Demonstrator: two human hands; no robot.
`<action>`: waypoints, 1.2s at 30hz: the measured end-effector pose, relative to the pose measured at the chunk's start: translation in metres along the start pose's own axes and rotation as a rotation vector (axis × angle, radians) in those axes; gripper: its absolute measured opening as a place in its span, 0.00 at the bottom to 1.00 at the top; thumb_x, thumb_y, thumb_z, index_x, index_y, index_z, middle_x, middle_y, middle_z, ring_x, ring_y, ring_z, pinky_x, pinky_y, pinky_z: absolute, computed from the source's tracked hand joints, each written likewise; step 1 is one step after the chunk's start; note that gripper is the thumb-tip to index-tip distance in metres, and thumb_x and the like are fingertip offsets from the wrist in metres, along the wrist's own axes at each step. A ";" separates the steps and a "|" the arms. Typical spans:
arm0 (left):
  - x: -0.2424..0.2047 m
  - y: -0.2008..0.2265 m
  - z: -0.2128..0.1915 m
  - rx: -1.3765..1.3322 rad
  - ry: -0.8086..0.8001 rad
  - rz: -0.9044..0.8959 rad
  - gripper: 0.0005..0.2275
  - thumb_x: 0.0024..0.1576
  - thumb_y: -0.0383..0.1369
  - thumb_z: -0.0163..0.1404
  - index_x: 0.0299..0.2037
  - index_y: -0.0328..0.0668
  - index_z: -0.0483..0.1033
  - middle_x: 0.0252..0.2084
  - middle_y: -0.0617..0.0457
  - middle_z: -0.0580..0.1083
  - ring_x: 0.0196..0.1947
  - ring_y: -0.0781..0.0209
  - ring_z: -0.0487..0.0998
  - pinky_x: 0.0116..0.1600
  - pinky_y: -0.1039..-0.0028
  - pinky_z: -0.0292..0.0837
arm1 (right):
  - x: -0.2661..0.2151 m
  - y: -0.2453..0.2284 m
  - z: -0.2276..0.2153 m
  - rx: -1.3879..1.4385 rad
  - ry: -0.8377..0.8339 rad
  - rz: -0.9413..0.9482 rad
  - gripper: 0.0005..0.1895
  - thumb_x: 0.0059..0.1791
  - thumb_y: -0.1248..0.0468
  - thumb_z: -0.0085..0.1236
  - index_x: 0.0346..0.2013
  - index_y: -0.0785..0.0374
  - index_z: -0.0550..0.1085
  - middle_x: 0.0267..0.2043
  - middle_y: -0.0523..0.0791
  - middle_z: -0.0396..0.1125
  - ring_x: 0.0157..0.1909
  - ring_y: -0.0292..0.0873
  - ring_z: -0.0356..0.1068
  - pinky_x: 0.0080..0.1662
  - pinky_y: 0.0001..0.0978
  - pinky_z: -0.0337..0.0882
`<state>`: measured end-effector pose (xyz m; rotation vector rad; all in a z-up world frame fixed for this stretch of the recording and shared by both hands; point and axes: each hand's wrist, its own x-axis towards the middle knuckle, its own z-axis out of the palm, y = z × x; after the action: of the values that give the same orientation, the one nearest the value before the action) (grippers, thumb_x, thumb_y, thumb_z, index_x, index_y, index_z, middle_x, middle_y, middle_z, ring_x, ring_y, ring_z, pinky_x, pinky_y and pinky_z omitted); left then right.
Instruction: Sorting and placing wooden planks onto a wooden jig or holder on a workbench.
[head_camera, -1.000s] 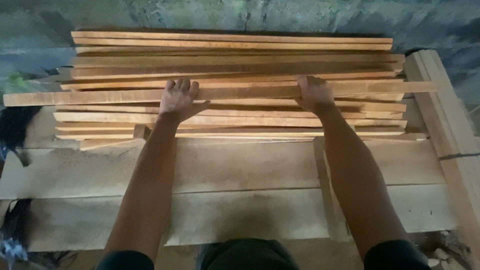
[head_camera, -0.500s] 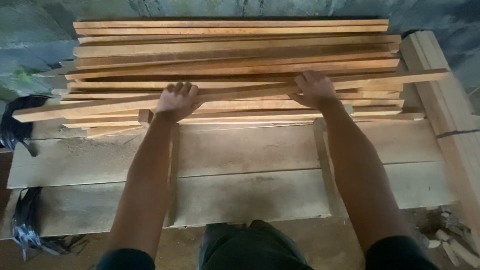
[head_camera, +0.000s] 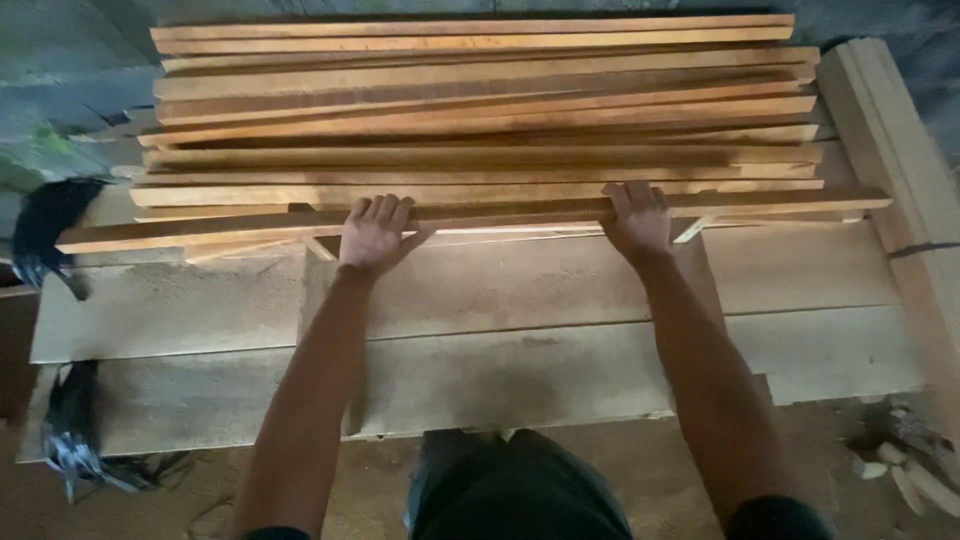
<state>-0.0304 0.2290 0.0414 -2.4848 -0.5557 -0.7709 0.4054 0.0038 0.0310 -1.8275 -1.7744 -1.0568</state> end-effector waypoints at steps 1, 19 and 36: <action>0.002 0.008 -0.015 -0.038 -0.012 -0.046 0.20 0.58 0.56 0.52 0.48 0.50 0.76 0.39 0.56 0.74 0.40 0.61 0.79 0.51 0.69 0.71 | -0.009 0.001 0.004 0.025 -0.012 0.009 0.15 0.39 0.57 0.67 0.38 0.50 0.77 0.34 0.40 0.68 0.36 0.46 0.73 0.42 0.39 0.74; -0.075 0.070 0.001 -0.160 -0.183 -0.193 0.25 0.53 0.55 0.56 0.49 0.45 0.71 0.43 0.52 0.70 0.44 0.55 0.76 0.53 0.61 0.67 | -0.077 -0.054 -0.027 0.115 -0.246 0.086 0.34 0.46 0.33 0.60 0.47 0.58 0.71 0.44 0.46 0.63 0.47 0.50 0.69 0.50 0.47 0.68; -0.068 0.095 0.031 -0.344 -0.367 -0.459 0.15 0.58 0.51 0.52 0.31 0.51 0.74 0.28 0.54 0.74 0.33 0.56 0.80 0.51 0.62 0.73 | -0.107 -0.053 0.003 0.126 -0.493 0.150 0.36 0.37 0.30 0.63 0.44 0.52 0.73 0.40 0.45 0.67 0.44 0.48 0.71 0.51 0.45 0.68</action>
<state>-0.0212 0.1534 -0.0529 -2.8796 -1.2506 -0.6076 0.3632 -0.0598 -0.0608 -2.2310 -1.8674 -0.4471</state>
